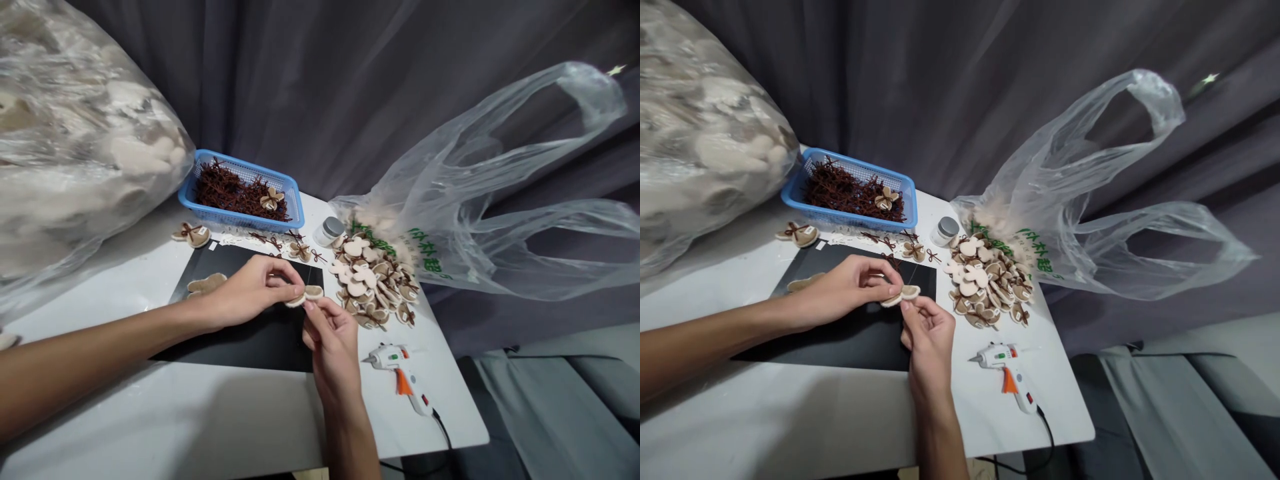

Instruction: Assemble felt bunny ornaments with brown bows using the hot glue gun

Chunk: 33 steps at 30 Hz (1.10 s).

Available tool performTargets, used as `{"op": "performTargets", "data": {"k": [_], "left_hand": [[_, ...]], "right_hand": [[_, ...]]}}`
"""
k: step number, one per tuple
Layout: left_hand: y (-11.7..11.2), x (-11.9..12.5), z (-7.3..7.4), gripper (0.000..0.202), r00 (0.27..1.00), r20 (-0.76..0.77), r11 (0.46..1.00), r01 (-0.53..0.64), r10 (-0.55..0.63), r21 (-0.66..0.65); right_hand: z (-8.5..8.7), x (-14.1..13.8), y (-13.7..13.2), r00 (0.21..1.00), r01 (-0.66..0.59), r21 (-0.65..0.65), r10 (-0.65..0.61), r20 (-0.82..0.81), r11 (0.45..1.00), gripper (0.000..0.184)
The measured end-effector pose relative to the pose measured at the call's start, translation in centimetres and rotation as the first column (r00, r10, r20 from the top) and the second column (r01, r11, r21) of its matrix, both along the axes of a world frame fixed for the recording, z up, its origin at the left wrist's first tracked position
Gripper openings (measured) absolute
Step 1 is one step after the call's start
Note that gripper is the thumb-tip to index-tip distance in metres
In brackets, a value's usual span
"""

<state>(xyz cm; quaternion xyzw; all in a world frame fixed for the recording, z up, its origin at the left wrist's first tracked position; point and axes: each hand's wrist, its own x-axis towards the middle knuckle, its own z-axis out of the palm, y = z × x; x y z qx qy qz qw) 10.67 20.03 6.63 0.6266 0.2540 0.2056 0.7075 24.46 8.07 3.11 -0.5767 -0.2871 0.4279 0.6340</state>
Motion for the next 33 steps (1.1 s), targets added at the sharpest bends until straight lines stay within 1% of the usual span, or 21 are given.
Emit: {"op": "performTargets", "data": {"k": [2,5,7,9,11,13,16,18,20,22,25,30,33], "left_hand": [[-0.1,0.0,-0.2,0.024,1.000,0.013,0.999,-0.001,0.001,0.043],[-0.2,0.1,-0.4,0.022,1.000,0.021,0.995,-0.010,0.008,0.098],[-0.2,0.0,-0.5,0.020,1.000,0.019,0.994,-0.019,0.017,0.104],[-0.2,0.0,-0.9,0.020,1.000,0.011,0.994,-0.009,0.008,0.112],[-0.2,-0.1,-1.3,0.021,1.000,-0.002,0.990,0.021,-0.021,0.136],[-0.2,0.0,-1.8,0.021,0.999,-0.014,0.986,0.053,-0.051,0.157],[-0.2,0.1,-2.2,0.020,0.998,-0.024,0.985,0.067,-0.064,0.158],[-0.2,0.3,-2.3,0.023,0.997,-0.015,0.989,0.072,-0.070,0.126],[-0.2,0.3,-2.2,0.029,0.997,0.010,0.995,0.072,-0.073,0.064],[-0.2,0.3,-2.2,0.037,0.998,0.032,0.998,0.058,-0.058,0.001],[-0.3,0.3,-2.3,0.045,0.999,0.027,0.998,0.028,-0.026,-0.058],[-0.8,0.7,-2.1,0.037,0.996,0.016,0.989,0.094,-0.092,-0.117],[-1.0,0.9,-1.8,0.042,0.997,-0.016,0.987,0.071,-0.074,-0.146]], "right_hand": [[0.1,-0.1,-0.1,0.999,-0.037,0.002,0.037,-0.011,0.999,0.044],[0.3,-0.1,-0.7,0.993,-0.108,-0.024,0.109,0.041,0.994,0.040],[0.5,0.1,-1.4,0.980,-0.182,-0.062,0.186,0.077,0.981,0.037],[0.7,0.5,-2.2,0.957,-0.268,-0.113,0.278,0.082,0.957,0.033],[0.7,0.8,-3.0,0.951,-0.295,-0.138,0.305,0.060,0.946,0.040],[0.5,1.1,-3.4,0.972,-0.227,-0.115,0.233,0.036,0.967,0.047],[-0.2,0.9,-3.1,0.996,-0.081,-0.057,0.083,0.031,0.995,0.043],[-0.6,0.7,-2.5,0.999,-0.012,-0.032,0.014,0.048,0.999,0.044],[-0.9,0.4,-1.8,0.997,0.038,-0.013,-0.036,0.071,0.999,0.044],[-1.1,0.3,-1.3,0.994,0.073,-0.002,-0.073,0.081,0.997,0.041],[-1.2,0.4,-1.2,0.992,0.117,0.016,-0.118,0.053,0.993,0.036],[-0.9,0.7,-1.5,0.992,0.127,0.033,-0.126,-0.014,0.991,0.035],[-0.4,0.8,-1.4,0.990,0.134,0.025,-0.133,-0.035,0.991,0.033]]}}
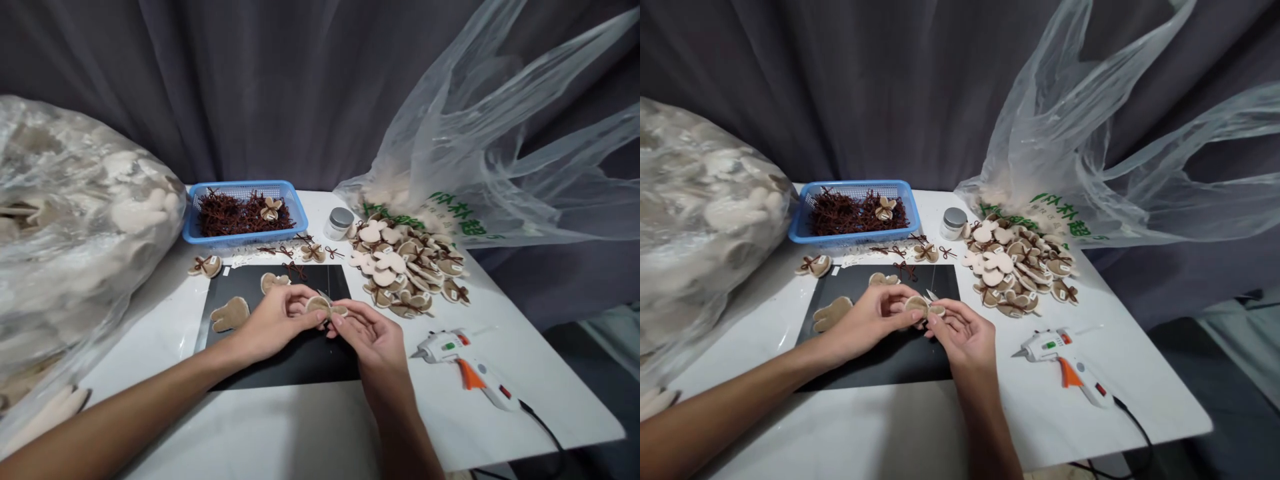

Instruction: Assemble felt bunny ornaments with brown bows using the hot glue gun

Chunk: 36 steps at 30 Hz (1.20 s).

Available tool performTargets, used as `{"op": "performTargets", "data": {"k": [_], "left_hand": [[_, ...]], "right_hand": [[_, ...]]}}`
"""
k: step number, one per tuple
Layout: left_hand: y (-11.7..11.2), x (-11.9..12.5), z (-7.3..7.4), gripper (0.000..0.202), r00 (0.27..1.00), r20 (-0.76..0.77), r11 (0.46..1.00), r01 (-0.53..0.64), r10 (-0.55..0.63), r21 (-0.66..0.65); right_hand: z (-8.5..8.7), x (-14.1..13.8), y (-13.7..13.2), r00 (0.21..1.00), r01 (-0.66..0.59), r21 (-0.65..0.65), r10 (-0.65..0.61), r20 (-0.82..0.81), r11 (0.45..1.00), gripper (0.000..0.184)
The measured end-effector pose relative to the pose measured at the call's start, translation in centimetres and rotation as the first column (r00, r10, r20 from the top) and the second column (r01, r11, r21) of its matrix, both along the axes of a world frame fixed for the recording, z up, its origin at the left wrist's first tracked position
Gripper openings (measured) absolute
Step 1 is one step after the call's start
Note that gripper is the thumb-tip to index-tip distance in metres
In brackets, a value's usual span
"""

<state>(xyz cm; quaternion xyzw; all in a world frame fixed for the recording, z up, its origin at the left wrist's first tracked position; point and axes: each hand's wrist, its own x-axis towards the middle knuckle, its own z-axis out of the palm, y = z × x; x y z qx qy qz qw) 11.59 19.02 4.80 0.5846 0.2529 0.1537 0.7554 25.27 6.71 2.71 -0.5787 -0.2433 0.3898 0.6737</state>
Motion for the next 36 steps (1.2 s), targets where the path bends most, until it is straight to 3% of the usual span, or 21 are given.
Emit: {"op": "performTargets", "data": {"k": [4,10,17,24,31,36], "left_hand": [[-0.2,0.4,0.2,0.043,0.998,0.006,0.996,-0.060,0.060,-0.060],[-0.8,0.9,0.0,0.038,0.996,0.069,0.997,-0.061,0.063,-0.038],[-1.2,1.1,-0.5,0.028,0.998,0.016,0.988,-0.057,0.055,0.144],[-1.2,1.0,-0.7,0.029,0.998,0.008,0.984,-0.070,0.069,0.165],[-0.8,0.9,-0.5,0.032,0.993,-0.040,0.955,-0.092,0.108,0.282],[-0.1,0.6,0.1,0.036,0.998,-0.064,0.975,0.007,0.008,0.223]], "right_hand": [[0.3,0.3,0.4,0.999,-0.046,0.004,0.046,0.005,0.999,0.037],[0.4,1.0,0.8,1.000,-0.011,-0.037,0.011,0.004,0.999,0.045],[1.5,1.0,0.8,1.000,-0.011,-0.099,0.011,-0.006,0.995,0.052],[1.7,0.9,0.6,0.999,-0.036,-0.078,0.034,-0.018,0.996,0.054],[1.9,1.0,0.3,0.997,-0.011,-0.093,0.004,-0.080,0.996,0.055],[1.6,1.2,0.6,0.995,0.000,-0.103,-0.010,-0.095,0.995,0.053]]}}
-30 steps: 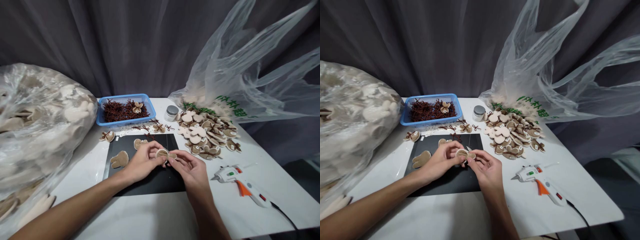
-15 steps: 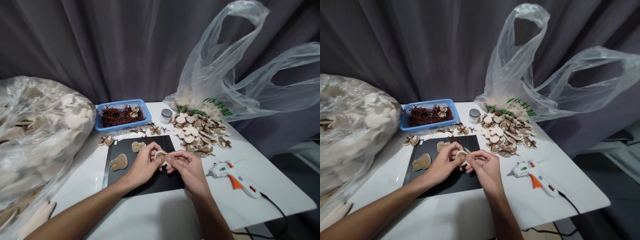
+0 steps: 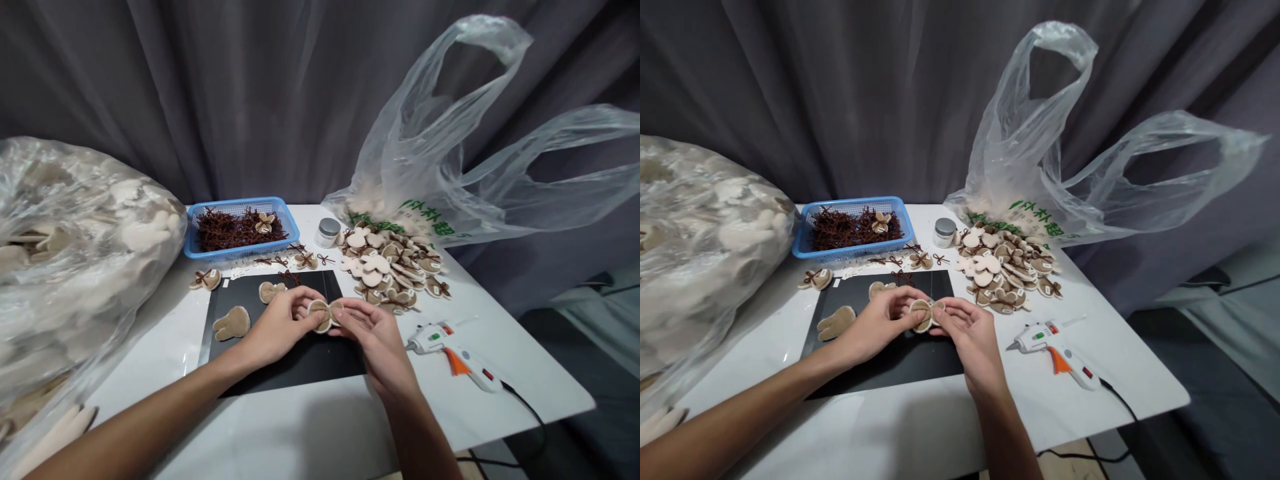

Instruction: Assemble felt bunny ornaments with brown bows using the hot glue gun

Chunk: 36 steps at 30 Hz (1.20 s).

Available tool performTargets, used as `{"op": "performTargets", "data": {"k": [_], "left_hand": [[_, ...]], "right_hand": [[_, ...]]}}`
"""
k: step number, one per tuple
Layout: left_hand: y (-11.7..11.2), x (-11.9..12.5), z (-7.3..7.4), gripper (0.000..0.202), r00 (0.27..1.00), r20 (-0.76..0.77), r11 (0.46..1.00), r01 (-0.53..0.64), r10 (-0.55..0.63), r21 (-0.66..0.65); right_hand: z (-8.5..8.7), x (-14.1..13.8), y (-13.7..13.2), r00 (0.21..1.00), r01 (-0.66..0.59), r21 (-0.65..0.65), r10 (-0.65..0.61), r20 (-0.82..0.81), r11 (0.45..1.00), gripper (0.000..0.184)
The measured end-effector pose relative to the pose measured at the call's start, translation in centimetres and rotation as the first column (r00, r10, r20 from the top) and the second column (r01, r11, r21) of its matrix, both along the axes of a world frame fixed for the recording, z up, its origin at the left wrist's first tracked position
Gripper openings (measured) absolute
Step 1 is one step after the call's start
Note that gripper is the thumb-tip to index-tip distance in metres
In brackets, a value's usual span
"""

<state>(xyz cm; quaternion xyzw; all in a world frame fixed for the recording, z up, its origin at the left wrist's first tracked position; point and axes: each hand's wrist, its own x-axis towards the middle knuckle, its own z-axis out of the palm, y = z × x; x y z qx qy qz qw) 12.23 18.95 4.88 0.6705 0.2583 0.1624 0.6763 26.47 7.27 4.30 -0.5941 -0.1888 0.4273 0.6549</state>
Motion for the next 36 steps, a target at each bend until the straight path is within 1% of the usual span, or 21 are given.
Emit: {"op": "performTargets", "data": {"k": [3,6,8,11,13,16,19,21,23,26,28,29,31,34,36], "left_hand": [[0.8,-0.3,0.4,0.034,0.994,-0.053,0.995,0.099,-0.097,0.025],[1.5,-0.4,1.0,0.030,0.984,-0.096,0.984,0.159,-0.152,0.077],[1.7,-0.4,1.5,0.027,0.975,-0.131,0.971,0.196,-0.178,0.141],[1.7,-0.2,2.3,0.021,0.970,-0.186,0.941,0.202,-0.154,0.271],[1.6,0.0,2.6,0.020,0.972,-0.199,0.932,0.184,-0.126,0.313],[1.8,0.2,2.6,0.020,0.972,-0.188,0.940,0.189,-0.139,0.284],[2.3,0.1,2.4,0.022,0.961,-0.184,0.942,0.245,-0.205,0.228],[2.6,0.0,2.4,0.023,0.951,-0.194,0.931,0.284,-0.243,0.230],[2.6,-0.1,2.3,0.020,0.950,-0.211,0.912,0.287,-0.231,0.292],[1.8,-0.1,2.2,0.010,0.965,-0.226,0.867,0.224,-0.134,0.444],[1.2,0.0,2.0,0.009,0.971,-0.226,0.841,0.189,-0.083,0.506],[1.0,0.0,1.9,0.009,0.973,-0.221,0.843,0.178,-0.073,0.507],[0.9,0.1,1.7,0.009,0.978,-0.198,0.881,0.155,-0.071,0.447],[1.3,0.1,1.7,0.019,0.987,-0.146,0.959,0.109,-0.073,0.260],[1.6,0.1,1.7,0.027,0.991,-0.109,0.986,0.095,-0.080,0.135]], "right_hand": [[0.1,0.1,0.2,1.000,-0.009,-0.002,0.009,-0.001,1.000,0.052],[0.1,0.2,0.2,1.000,-0.012,-0.007,0.012,0.025,1.000,0.051],[0.0,0.2,0.3,0.999,-0.006,-0.012,0.006,0.050,1.000,0.050],[-0.2,0.4,0.3,0.998,0.012,-0.013,-0.011,0.055,1.000,0.052],[-0.2,0.6,0.4,0.999,0.014,-0.020,-0.013,0.041,1.000,0.053],[-0.2,0.8,0.6,1.000,-0.001,-0.026,0.002,0.028,1.000,0.055],[-0.2,0.9,0.7,1.000,-0.012,-0.032,0.012,0.020,0.999,0.056],[-0.2,0.8,0.7,0.999,-0.019,-0.037,0.020,0.026,0.999,0.055],[-0.3,0.7,0.7,0.999,-0.025,-0.041,0.026,0.038,0.999,0.054],[-0.4,0.6,0.8,0.999,-0.007,-0.042,0.008,0.032,0.999,0.054],[-0.4,0.7,0.9,1.000,0.015,-0.034,-0.014,0.022,0.999,0.055],[-0.5,0.7,0.9,0.999,0.026,-0.030,-0.025,0.022,0.999,0.056],[-0.6,0.8,0.9,0.999,0.040,-0.024,-0.040,0.028,0.999,0.057],[-0.7,0.9,0.8,0.999,0.039,-0.023,-0.038,0.029,0.999,0.054],[-0.7,0.9,0.8,0.999,0.033,-0.018,-0.033,0.019,0.999,0.053]]}}
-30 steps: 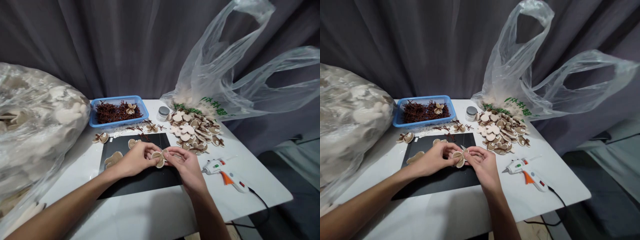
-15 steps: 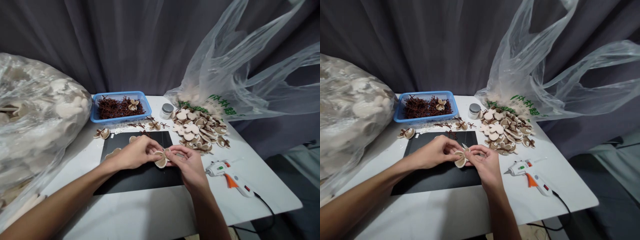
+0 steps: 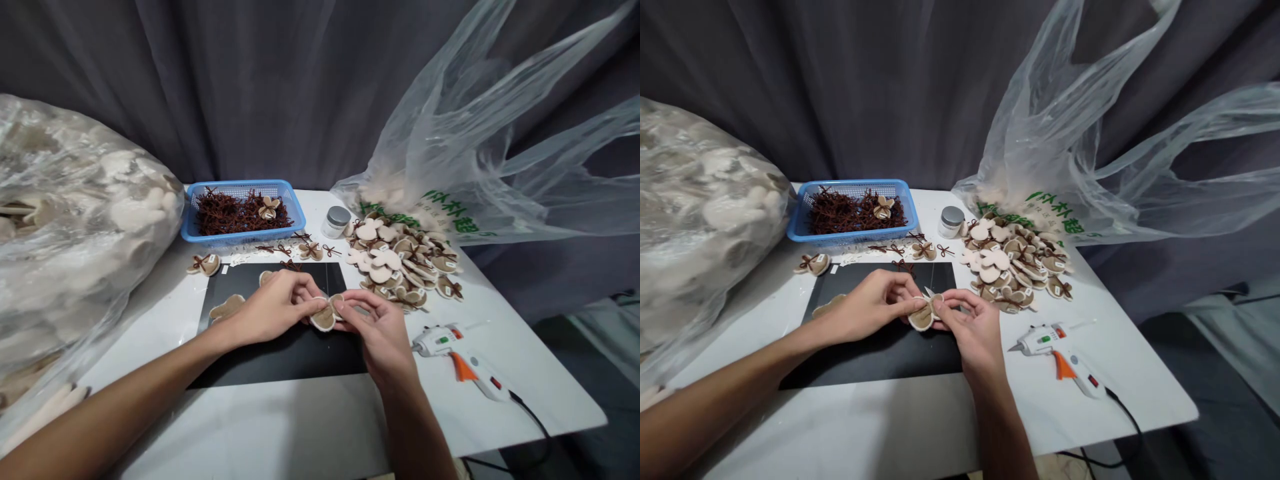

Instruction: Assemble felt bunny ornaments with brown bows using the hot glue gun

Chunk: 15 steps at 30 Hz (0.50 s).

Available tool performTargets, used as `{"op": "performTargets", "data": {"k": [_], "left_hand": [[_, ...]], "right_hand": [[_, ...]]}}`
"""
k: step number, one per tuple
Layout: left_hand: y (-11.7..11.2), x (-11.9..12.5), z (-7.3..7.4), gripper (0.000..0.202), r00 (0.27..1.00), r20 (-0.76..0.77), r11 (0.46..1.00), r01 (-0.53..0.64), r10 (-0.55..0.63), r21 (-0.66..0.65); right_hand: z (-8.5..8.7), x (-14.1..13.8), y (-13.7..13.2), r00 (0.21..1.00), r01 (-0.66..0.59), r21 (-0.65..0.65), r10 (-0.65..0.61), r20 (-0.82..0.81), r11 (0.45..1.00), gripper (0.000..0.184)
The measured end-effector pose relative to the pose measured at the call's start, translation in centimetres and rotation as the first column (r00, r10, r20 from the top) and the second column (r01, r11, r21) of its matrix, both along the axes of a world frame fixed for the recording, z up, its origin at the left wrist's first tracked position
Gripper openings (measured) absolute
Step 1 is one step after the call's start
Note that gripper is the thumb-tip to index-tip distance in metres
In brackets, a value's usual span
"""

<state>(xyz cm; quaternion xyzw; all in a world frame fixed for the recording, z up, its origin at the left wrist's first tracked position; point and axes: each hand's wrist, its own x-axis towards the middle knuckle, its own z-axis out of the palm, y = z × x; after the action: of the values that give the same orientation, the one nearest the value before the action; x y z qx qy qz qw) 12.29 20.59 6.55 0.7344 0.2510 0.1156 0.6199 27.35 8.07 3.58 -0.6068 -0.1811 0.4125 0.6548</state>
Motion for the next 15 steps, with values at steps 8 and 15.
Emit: {"op": "performTargets", "data": {"k": [8,15], "left_hand": [[-0.1,0.2,-1.3,0.045,0.996,0.085,0.966,0.008,0.015,-0.260],[-0.4,0.5,-1.4,0.034,0.986,0.118,0.964,-0.085,0.117,-0.250]], "right_hand": [[-0.3,-0.2,-0.3,0.998,-0.025,0.027,0.023,0.064,0.999,0.049],[-1.5,0.0,-0.4,0.992,-0.118,0.088,0.113,0.061,0.989,0.047]]}}
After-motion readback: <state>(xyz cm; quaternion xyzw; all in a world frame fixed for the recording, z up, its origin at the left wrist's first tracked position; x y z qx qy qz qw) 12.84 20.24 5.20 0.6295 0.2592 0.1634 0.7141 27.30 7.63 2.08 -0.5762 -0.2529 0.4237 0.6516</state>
